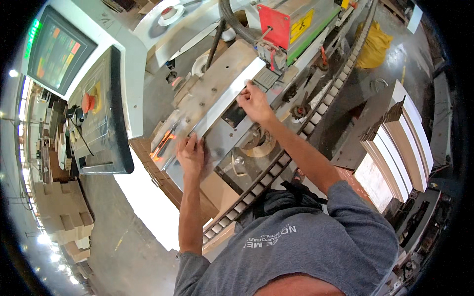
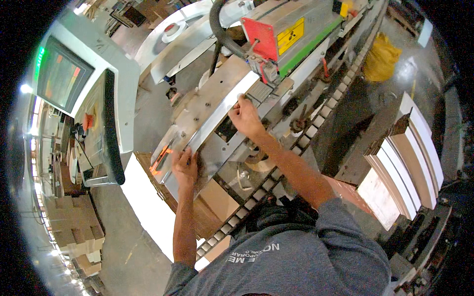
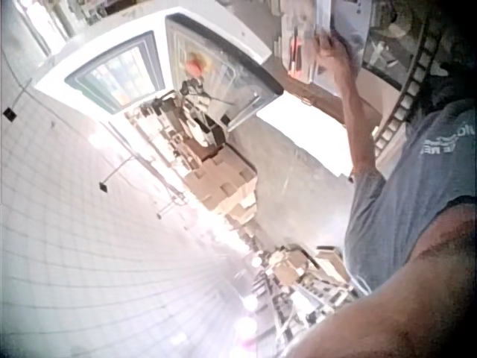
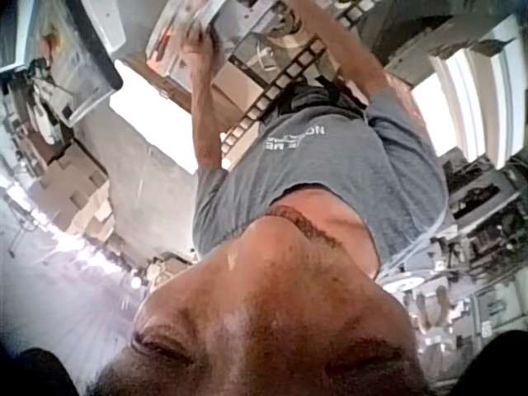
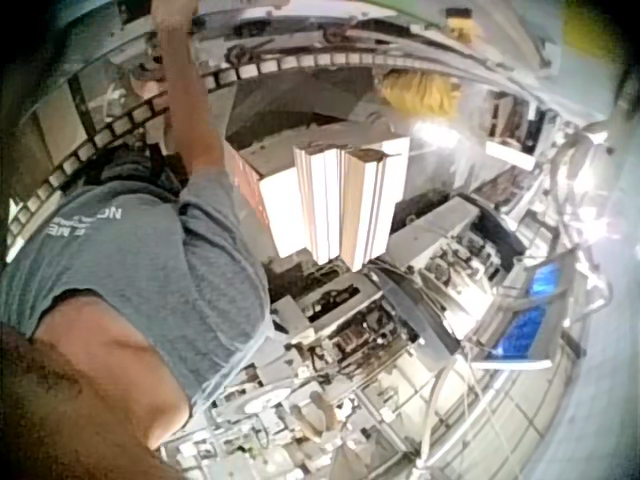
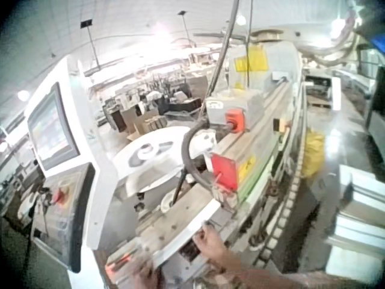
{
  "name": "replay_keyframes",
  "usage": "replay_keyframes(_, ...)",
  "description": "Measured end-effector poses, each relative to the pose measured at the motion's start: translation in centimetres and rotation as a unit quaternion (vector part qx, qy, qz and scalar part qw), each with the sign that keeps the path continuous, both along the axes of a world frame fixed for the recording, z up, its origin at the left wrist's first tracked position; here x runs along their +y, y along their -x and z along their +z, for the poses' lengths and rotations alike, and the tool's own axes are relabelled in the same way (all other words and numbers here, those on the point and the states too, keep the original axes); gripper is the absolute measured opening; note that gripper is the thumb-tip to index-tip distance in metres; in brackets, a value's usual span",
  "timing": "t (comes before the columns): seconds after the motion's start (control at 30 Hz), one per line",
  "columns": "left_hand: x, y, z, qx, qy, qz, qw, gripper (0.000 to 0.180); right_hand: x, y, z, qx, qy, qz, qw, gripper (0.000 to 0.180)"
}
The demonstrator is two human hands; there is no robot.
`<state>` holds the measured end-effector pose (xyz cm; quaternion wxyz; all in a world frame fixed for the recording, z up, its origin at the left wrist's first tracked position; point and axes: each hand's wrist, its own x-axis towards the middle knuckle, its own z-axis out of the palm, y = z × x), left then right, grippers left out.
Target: The person takes individual white wooden boards from a stack and feeds them one at a time into an edge-banding machine, repeating the process for multiple boards.
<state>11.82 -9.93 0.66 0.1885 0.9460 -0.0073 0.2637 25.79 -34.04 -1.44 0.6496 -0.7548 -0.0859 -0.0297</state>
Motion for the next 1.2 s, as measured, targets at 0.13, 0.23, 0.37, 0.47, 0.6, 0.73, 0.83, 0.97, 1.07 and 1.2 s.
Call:
replay_keyframes(0.13,-3.3,-3.2,-0.1,0.01,0.012,-0.026,1.0,0.025,-3.2,-1.0,0.8,0.003,0.024,-0.028,0.999,0.021)
replay_keyframes(0.23,-5.2,-5.7,-1.0,-0.065,-0.002,-0.083,0.994,0.018,-5.3,3.9,3.8,-0.057,0.049,0.022,0.997,0.038)
replay_keyframes(0.37,-6.2,-8.7,-3.2,-0.017,0.038,-0.05,0.998,0.014,-10.3,10.8,2.1,-0.151,0.093,-0.036,0.983,0.053)
replay_keyframes(0.47,-8.4,-11.5,-3.4,-0.054,-0.015,-0.064,0.996,0.022,-18.5,15.5,-0.4,-0.157,0.199,-0.131,0.958,0.06)
replay_keyframes(0.6,-11.4,-13.3,-2.3,-0.01,0.03,-0.085,0.996,0.027,-30.9,22.4,-0.4,-0.018,0.415,-0.26,0.872,0.071)
replay_keyframes(0.73,-16.2,-12.1,-0.2,0.032,0.051,-0.131,0.99,0.029,-41.4,28.2,-4.8,0.072,0.587,-0.339,0.732,0.069)
replay_keyframes(0.83,-17.1,-10.8,-0.7,0.02,0.063,-0.174,0.983,0.027,-44.3,30.2,-4.8,0.011,0.617,-0.346,0.707,0.071)
replay_keyframes(0.97,-19.1,-9.6,0.5,0.039,0.058,-0.188,0.98,0.023,-45.9,30.2,-4.2,0.045,0.617,-0.328,0.714,0.067)
replay_keyframes(1.07,-20.9,-8.8,1.6,0.011,0.081,-0.232,0.969,0.023,-45.6,29.8,-1.8,0.034,0.626,-0.3,0.719,0.048)
replay_keyframes(1.2,-26.9,-4.0,5.1,-0.02,0.046,-0.384,0.922,0.039,-43.5,30.0,0.9,0.069,0.575,-0.239,0.779,0.051)
